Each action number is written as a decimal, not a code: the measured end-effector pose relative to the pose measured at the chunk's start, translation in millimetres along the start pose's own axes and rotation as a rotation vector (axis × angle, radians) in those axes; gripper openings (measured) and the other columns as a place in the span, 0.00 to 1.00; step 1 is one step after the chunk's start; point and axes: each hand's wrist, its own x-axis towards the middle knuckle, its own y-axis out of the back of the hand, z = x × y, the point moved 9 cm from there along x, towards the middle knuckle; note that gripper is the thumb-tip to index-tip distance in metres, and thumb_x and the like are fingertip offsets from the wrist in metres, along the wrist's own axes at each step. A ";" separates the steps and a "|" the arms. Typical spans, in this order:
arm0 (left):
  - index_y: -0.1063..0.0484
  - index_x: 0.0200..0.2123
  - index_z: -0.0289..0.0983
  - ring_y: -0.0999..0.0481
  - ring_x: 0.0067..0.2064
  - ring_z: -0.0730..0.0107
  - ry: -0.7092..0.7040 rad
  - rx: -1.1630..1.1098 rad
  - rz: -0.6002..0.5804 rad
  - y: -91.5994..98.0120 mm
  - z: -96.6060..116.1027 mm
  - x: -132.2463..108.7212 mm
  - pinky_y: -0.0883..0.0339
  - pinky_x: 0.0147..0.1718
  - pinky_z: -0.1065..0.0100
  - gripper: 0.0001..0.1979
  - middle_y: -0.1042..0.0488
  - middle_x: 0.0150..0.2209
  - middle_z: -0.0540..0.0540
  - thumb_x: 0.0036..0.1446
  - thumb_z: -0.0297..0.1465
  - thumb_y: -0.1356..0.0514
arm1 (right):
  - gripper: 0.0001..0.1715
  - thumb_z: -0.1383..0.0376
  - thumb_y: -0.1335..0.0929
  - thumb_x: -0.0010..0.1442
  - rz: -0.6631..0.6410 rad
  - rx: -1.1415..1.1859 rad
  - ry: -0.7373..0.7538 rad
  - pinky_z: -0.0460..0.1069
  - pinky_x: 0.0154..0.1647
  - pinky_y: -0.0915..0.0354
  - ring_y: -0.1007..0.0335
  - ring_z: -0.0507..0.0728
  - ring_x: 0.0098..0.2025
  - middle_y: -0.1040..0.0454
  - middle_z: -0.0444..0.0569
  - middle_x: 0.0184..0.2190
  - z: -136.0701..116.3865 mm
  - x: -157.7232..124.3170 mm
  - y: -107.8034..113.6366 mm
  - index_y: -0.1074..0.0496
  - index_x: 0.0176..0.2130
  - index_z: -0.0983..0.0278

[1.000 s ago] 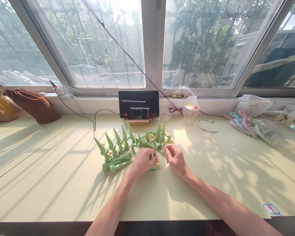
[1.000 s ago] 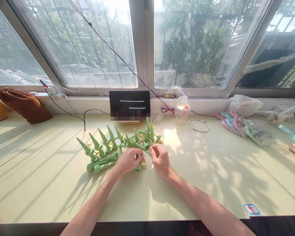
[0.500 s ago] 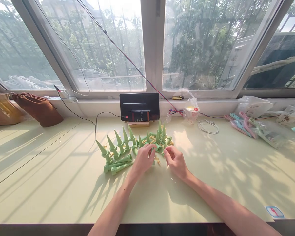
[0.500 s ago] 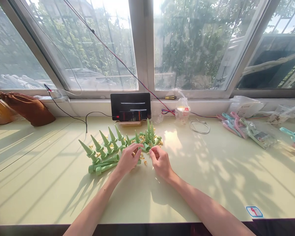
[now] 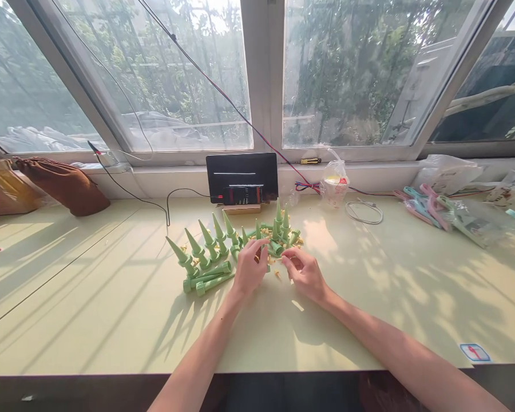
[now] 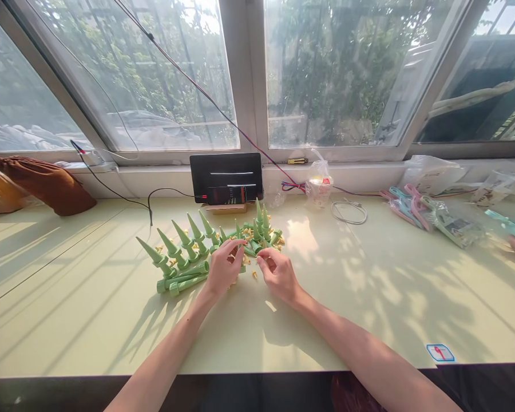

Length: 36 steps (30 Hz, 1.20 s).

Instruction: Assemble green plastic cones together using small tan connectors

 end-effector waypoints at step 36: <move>0.24 0.41 0.40 0.34 0.24 0.76 -0.003 0.018 -0.007 -1.3 8.6 -3.2 0.36 0.25 0.72 0.09 0.30 0.30 0.49 0.64 0.32 0.44 | 0.10 0.59 0.32 0.62 -0.084 -0.123 0.065 0.48 0.24 0.35 0.33 0.51 0.25 0.22 0.49 0.35 -2.4 -0.6 -8.3 0.25 0.40 0.63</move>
